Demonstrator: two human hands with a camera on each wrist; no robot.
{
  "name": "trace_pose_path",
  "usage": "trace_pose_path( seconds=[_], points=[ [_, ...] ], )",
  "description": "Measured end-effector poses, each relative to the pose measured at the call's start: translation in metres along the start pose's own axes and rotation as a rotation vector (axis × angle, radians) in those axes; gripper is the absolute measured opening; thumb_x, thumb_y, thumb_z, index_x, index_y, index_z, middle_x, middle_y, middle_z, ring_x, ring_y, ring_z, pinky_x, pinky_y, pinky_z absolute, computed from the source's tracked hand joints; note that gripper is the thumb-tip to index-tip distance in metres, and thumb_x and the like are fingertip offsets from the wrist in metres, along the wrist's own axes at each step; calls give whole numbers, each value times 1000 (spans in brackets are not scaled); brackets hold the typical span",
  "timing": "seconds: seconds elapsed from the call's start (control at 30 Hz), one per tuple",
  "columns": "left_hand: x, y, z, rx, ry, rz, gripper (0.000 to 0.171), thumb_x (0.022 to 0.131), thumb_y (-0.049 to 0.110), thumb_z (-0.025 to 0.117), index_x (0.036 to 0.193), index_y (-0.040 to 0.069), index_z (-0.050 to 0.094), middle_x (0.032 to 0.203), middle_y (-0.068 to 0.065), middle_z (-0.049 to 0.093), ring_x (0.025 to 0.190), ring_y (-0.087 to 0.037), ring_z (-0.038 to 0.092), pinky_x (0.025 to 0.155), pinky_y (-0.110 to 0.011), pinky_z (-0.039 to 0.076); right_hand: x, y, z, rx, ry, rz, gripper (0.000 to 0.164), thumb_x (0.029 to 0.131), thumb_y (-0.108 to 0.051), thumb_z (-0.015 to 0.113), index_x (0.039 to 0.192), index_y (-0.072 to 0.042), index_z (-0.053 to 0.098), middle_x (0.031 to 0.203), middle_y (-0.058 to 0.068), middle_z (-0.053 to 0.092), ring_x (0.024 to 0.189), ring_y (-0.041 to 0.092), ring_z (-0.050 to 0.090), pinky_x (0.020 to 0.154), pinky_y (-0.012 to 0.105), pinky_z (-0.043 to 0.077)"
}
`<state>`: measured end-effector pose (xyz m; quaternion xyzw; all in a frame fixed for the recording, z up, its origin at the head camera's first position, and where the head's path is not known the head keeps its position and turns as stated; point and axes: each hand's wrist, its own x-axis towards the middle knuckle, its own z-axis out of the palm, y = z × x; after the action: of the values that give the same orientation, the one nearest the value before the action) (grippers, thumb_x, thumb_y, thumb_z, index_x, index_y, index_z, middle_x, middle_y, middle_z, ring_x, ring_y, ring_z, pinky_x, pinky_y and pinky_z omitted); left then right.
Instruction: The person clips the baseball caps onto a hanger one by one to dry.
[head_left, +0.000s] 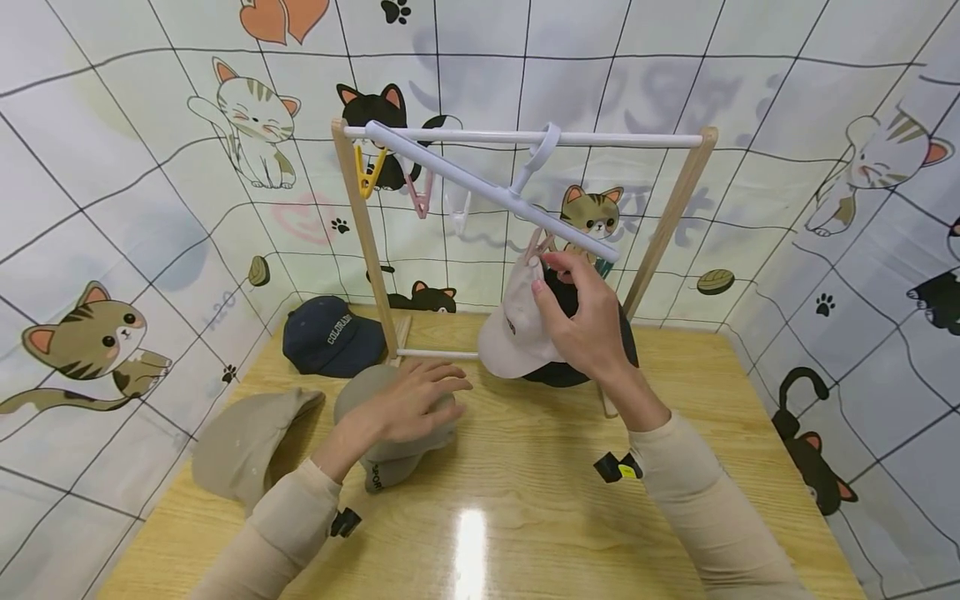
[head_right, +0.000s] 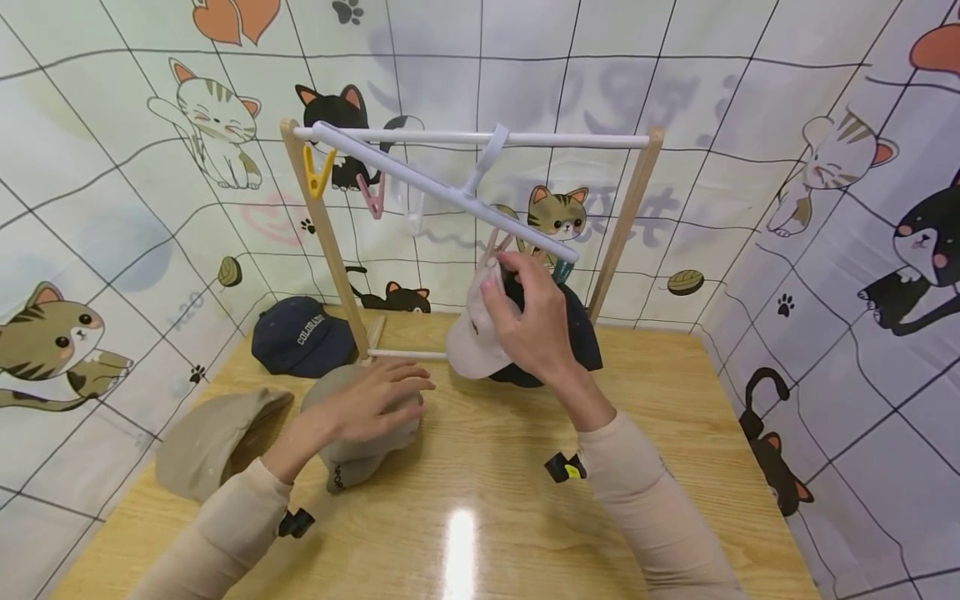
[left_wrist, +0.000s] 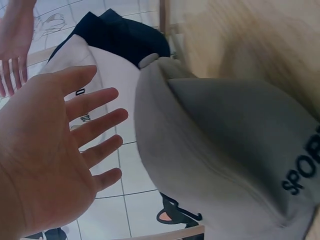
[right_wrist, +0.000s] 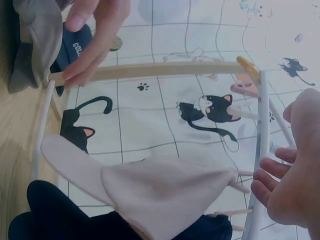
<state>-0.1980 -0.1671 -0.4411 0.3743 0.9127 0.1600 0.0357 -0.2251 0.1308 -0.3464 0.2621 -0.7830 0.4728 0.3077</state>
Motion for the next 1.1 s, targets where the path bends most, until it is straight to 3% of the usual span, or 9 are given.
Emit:
trace_pose_path(
  seconds=[0.23, 0.37, 0.5, 0.97, 1.1],
  points=[
    [-8, -4, 10, -45, -67, 33, 44, 119, 31, 51, 155, 12, 67, 166, -17, 61, 168, -46, 40, 136, -73, 27, 1, -10, 9, 42, -19, -5, 46, 108, -20, 67, 149, 1, 66, 146, 21, 72, 137, 40, 69, 118, 52, 53],
    [-11, -5, 14, -32, -118, 51, 47, 115, 20, 46, 156, 11, 66, 167, -16, 60, 169, -46, 39, 136, -75, 25, 2, -17, 14, 79, -46, 30, 45, 110, -20, 65, 151, -2, 66, 149, 17, 72, 140, 34, 69, 121, 49, 54],
    [-11, -5, 19, -9, -159, 52, 51, 112, 21, 43, 156, 13, 67, 167, -13, 60, 170, -44, 37, 138, -75, 23, 6, -22, 21, 121, -66, 45, 44, 110, -19, 66, 151, -3, 65, 150, 14, 72, 141, 29, 69, 123, 42, 54],
    [-6, -4, 21, 35, -144, 54, 43, 112, 19, 47, 143, 13, 76, 154, -11, 68, 166, -41, 44, 137, -72, 27, 32, -29, 45, 177, -178, 178, 57, 112, -26, 67, 163, -4, 54, 162, 14, 64, 148, 30, 65, 126, 44, 53],
    [-1, -3, 18, 56, -136, 66, 39, 109, 16, 48, 131, 13, 79, 144, -9, 70, 154, -36, 55, 135, -67, 33, 43, -31, 53, 199, -196, 215, 60, 112, -27, 68, 166, -5, 51, 165, 13, 62, 153, 27, 62, 127, 43, 53]
  ],
)
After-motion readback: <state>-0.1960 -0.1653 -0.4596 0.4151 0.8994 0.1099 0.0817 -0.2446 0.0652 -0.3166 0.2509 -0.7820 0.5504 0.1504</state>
